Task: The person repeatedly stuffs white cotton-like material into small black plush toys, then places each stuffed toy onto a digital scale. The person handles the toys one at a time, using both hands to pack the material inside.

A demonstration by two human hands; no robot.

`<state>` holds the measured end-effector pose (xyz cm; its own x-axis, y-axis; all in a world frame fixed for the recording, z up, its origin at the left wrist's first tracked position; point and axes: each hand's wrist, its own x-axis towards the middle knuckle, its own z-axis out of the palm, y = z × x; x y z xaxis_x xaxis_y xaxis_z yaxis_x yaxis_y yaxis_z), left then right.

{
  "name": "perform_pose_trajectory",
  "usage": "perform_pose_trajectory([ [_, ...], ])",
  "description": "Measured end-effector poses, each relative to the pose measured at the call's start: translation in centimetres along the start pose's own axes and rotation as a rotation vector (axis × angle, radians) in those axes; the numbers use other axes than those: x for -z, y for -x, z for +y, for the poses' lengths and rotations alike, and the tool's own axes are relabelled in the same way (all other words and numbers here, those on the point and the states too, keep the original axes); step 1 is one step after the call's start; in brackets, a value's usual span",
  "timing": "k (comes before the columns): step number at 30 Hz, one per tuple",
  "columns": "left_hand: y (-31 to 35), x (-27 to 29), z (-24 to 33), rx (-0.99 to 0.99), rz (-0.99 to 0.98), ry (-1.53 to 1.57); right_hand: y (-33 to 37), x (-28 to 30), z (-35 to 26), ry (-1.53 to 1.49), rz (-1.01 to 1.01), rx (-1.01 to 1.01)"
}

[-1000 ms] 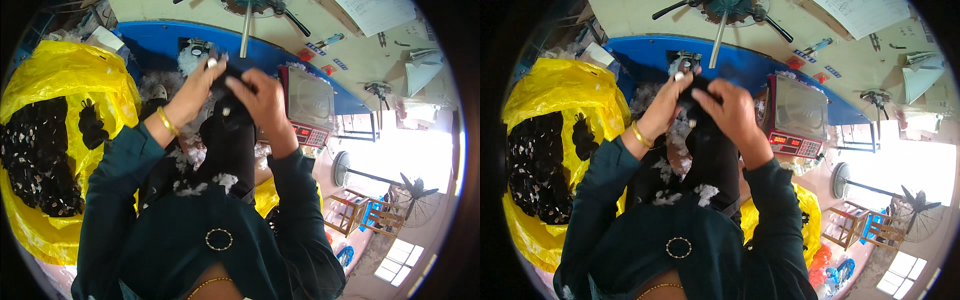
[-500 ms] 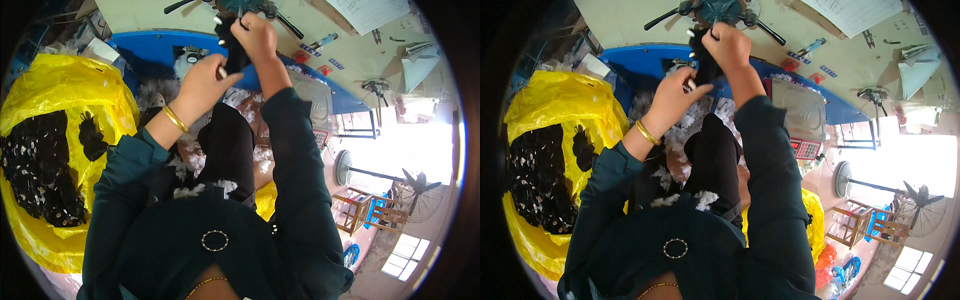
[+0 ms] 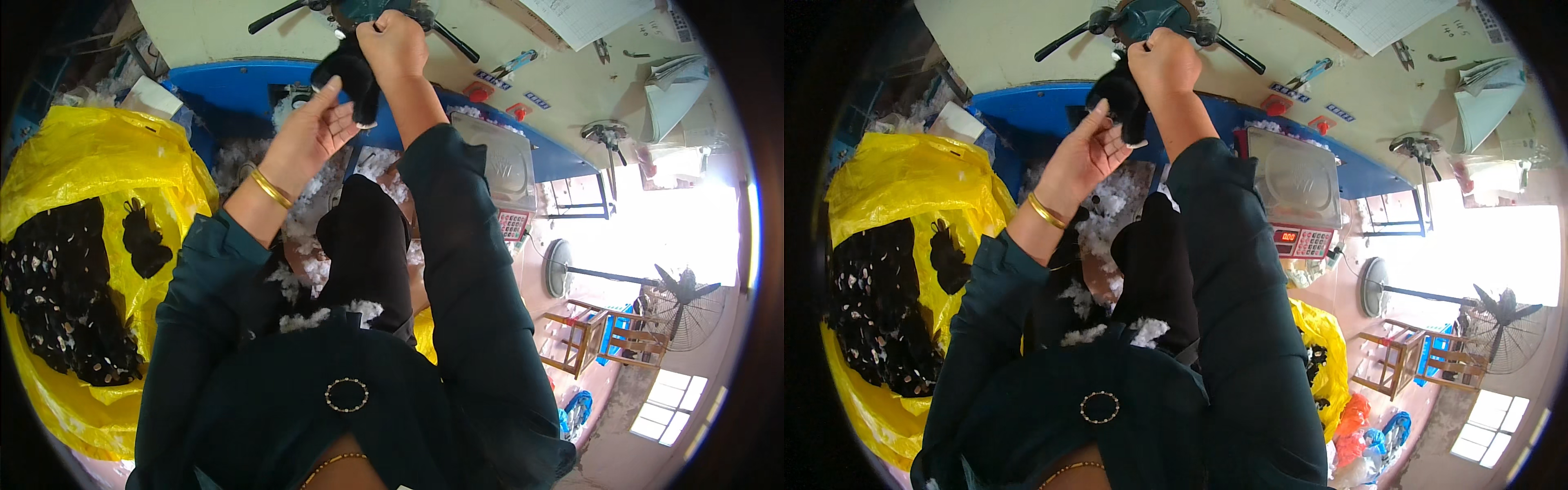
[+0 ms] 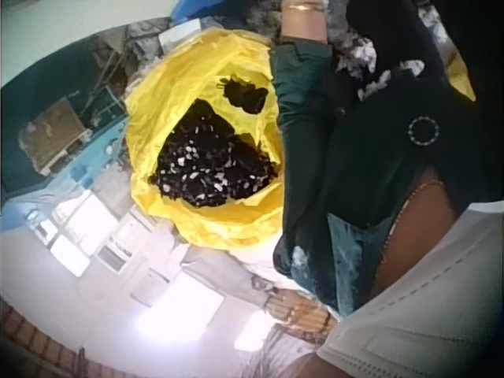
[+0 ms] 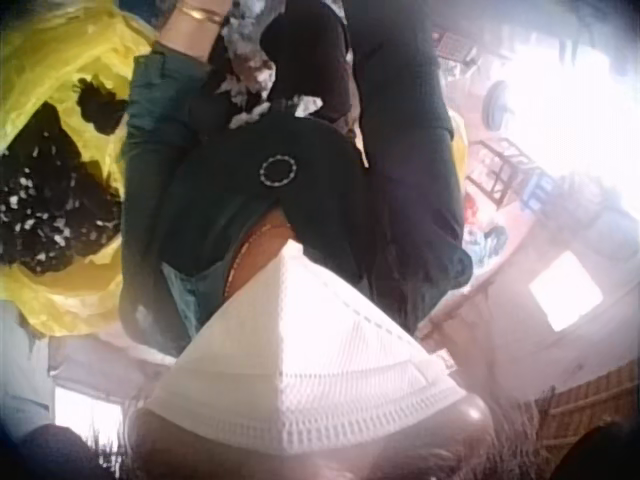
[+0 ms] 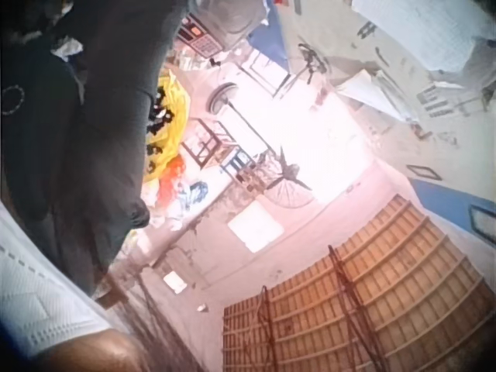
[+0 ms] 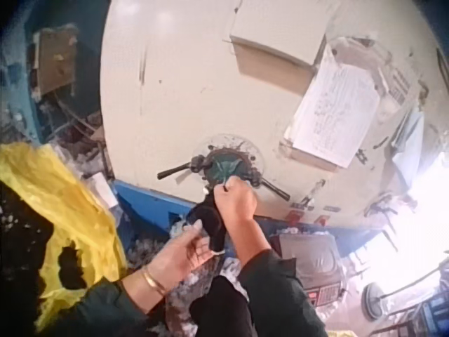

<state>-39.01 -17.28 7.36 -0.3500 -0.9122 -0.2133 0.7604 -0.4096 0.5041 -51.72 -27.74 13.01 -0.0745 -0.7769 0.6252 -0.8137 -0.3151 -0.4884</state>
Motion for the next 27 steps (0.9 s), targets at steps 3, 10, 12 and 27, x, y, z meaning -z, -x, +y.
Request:
perform_pose_trajectory([
  [3, 1.3, -2.0, -2.1, -0.172, 0.017, -0.426, 1.2, 0.6, 0.5, 0.029, 0.026, 0.012],
  [10, 5.5, -2.1, -3.3, -0.833, 0.09, -1.464, 5.4, 5.3, -1.7, -0.064, -0.248, -0.078],
  [12, 4.5, -3.1, -1.4, -0.727, 0.156, -1.207, 5.1, 5.5, -1.9, -0.074, -0.288, -0.079],
  [27, 4.9, -2.6, -0.8, 0.067, -0.012, 0.242, 6.9, 4.2, 0.6, -0.39, -0.104, 0.126],
])
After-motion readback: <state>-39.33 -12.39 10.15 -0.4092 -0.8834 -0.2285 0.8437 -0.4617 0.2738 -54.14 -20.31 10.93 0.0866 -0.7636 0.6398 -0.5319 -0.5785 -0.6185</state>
